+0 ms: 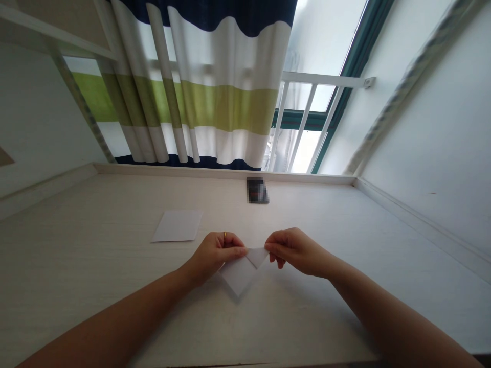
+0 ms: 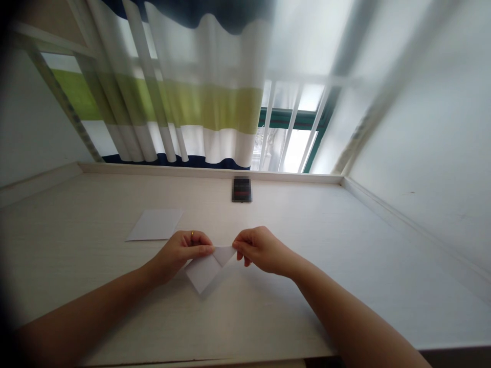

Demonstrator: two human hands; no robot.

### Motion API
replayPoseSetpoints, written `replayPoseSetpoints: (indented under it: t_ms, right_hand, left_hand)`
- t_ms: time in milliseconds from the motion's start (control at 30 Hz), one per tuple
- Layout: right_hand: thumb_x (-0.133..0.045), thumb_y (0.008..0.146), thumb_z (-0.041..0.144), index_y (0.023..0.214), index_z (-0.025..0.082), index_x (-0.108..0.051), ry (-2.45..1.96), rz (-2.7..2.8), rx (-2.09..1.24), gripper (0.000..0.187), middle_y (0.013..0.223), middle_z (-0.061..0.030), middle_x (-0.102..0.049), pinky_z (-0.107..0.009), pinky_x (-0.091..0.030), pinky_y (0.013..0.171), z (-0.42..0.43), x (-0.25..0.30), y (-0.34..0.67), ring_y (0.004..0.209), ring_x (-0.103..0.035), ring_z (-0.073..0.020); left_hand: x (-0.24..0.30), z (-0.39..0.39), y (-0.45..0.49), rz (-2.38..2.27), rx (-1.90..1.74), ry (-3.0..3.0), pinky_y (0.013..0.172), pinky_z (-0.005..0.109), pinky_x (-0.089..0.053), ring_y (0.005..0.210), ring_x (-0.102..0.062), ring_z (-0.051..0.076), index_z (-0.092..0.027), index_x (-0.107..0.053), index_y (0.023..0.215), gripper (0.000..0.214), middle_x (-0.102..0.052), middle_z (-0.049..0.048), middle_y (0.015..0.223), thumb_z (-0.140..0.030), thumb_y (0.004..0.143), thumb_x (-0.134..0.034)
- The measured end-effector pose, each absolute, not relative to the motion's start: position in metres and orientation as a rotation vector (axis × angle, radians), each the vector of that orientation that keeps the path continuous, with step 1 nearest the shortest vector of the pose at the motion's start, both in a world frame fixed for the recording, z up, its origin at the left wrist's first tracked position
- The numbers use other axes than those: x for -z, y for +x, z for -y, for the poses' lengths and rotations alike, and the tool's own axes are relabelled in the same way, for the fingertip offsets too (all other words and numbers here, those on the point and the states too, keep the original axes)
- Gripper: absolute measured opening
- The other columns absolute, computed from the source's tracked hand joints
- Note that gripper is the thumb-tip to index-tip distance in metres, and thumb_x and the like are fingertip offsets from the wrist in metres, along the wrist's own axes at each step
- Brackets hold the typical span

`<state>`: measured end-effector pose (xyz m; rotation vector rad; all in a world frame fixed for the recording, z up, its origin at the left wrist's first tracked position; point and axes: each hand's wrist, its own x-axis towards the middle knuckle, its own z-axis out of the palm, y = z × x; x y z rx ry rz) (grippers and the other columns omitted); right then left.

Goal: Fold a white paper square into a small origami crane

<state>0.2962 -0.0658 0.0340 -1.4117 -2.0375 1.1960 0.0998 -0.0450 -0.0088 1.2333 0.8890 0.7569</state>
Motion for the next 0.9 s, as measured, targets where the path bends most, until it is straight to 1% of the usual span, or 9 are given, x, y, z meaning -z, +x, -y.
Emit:
replayPoseSetpoints:
  t_ms: [133, 300, 367, 400, 467, 567, 700, 800, 900]
  right_hand:
    - [-0.044, 0.08, 0.03, 0.066, 0.015, -0.056, -1.45, 2.15, -1.07, 0.024, 0.06, -0.0017, -0.058, -0.023, -0.04, 0.049, 0.064, -0.037, 0.301, 0.049, -0.052, -0.01]
    - [-0.045, 0.079, 0.03, 0.07, 0.015, -0.056, -1.57, 1.993, -0.945, 0.021, 0.061, -0.0017, -0.058, -0.023, -0.041, 0.048, 0.053, -0.034, 0.314, 0.05, -0.053, -0.0108]
    - [-0.045, 0.079, 0.029, 0.071, 0.014, -0.056, -1.501, 1.927, -0.959, 0.021, 0.063, -0.0021, -0.058, -0.024, -0.043, 0.054, 0.052, -0.03, 0.312, 0.055, -0.054, -0.0114]
    - [-0.045, 0.08, 0.03, 0.074, 0.014, -0.057, -1.436, 1.93, -0.984, 0.021, 0.066, -0.0028, -0.059, -0.025, -0.044, 0.059, 0.053, -0.028, 0.309, 0.061, -0.055, -0.0123]
    - [-0.048, 0.079, 0.033, 0.081, 0.014, -0.059, -1.32, 2.033, -1.024, 0.022, 0.074, -0.0041, -0.061, -0.026, -0.043, 0.064, 0.056, -0.024, 0.3, 0.07, -0.055, -0.0138]
    - [-0.047, 0.079, 0.036, 0.08, 0.014, -0.061, -1.22, 2.217, -1.09, 0.025, 0.072, -0.0031, -0.059, -0.024, -0.04, 0.06, 0.063, -0.019, 0.288, 0.067, -0.051, -0.0125]
    - [-0.043, 0.081, 0.033, 0.072, 0.013, -0.056, -1.177, 2.297, -1.187, 0.025, 0.062, 0.0012, -0.048, -0.02, -0.034, 0.051, 0.066, -0.017, 0.283, 0.058, -0.041, -0.0087]
    - [-0.043, 0.082, 0.03, 0.07, 0.014, -0.053, -1.162, 2.299, -1.222, 0.022, 0.06, 0.0027, -0.043, -0.02, -0.031, 0.051, 0.066, -0.02, 0.285, 0.056, -0.037, -0.0078]
    - [-0.043, 0.082, 0.03, 0.068, 0.014, -0.051, -1.176, 2.274, -1.231, 0.023, 0.06, 0.003, -0.042, -0.02, -0.031, 0.051, 0.065, -0.024, 0.287, 0.055, -0.037, -0.0076]
  left_hand:
    - [0.01, 0.042, 0.098, -0.904, -0.74, 1.228, 0.045, 0.019, -0.033, 0.044, -0.046, 0.007, -0.011, -0.058, 0.062, 0.019, -0.056, -0.0023, 0.051, -0.027, 0.058, -0.068]
    - [0.012, 0.038, 0.093, -0.951, -0.781, 1.193, 0.044, 0.019, -0.033, 0.044, -0.048, 0.007, -0.012, -0.058, 0.062, 0.019, -0.057, -0.0026, 0.051, -0.027, 0.057, -0.068]
    - [0.012, 0.039, 0.095, -0.944, -0.743, 1.201, 0.044, 0.019, -0.034, 0.044, -0.048, 0.008, -0.012, -0.058, 0.062, 0.018, -0.057, -0.0024, 0.051, -0.027, 0.057, -0.069]
    - [0.011, 0.041, 0.097, -0.937, -0.71, 1.21, 0.044, 0.02, -0.034, 0.044, -0.048, 0.008, -0.012, -0.059, 0.062, 0.018, -0.058, -0.0021, 0.051, -0.027, 0.057, -0.069]
    - [0.011, 0.045, 0.101, -0.925, -0.651, 1.235, 0.044, 0.02, -0.034, 0.044, -0.048, 0.008, -0.012, -0.06, 0.062, 0.018, -0.058, -0.002, 0.05, -0.027, 0.056, -0.069]
    - [0.01, 0.051, 0.105, -0.918, -0.612, 1.25, 0.044, 0.02, -0.032, 0.044, -0.047, 0.008, -0.012, -0.062, 0.063, 0.018, -0.057, -0.0026, 0.049, -0.027, 0.055, -0.069]
    - [0.011, 0.053, 0.106, -0.902, -0.605, 1.223, 0.044, 0.019, -0.032, 0.044, -0.046, 0.007, -0.012, -0.062, 0.061, 0.017, -0.057, -0.0028, 0.049, -0.025, 0.055, -0.069]
    - [0.01, 0.051, 0.104, -0.874, -0.616, 1.182, 0.045, 0.019, -0.033, 0.044, -0.048, 0.007, -0.012, -0.061, 0.061, 0.014, -0.057, -0.0024, 0.049, -0.022, 0.054, -0.07]
    - [0.007, 0.049, 0.103, -0.862, -0.639, 1.114, 0.043, 0.019, -0.033, 0.042, -0.048, 0.007, -0.012, -0.06, 0.058, 0.013, -0.056, -0.0026, 0.047, -0.02, 0.054, -0.069]
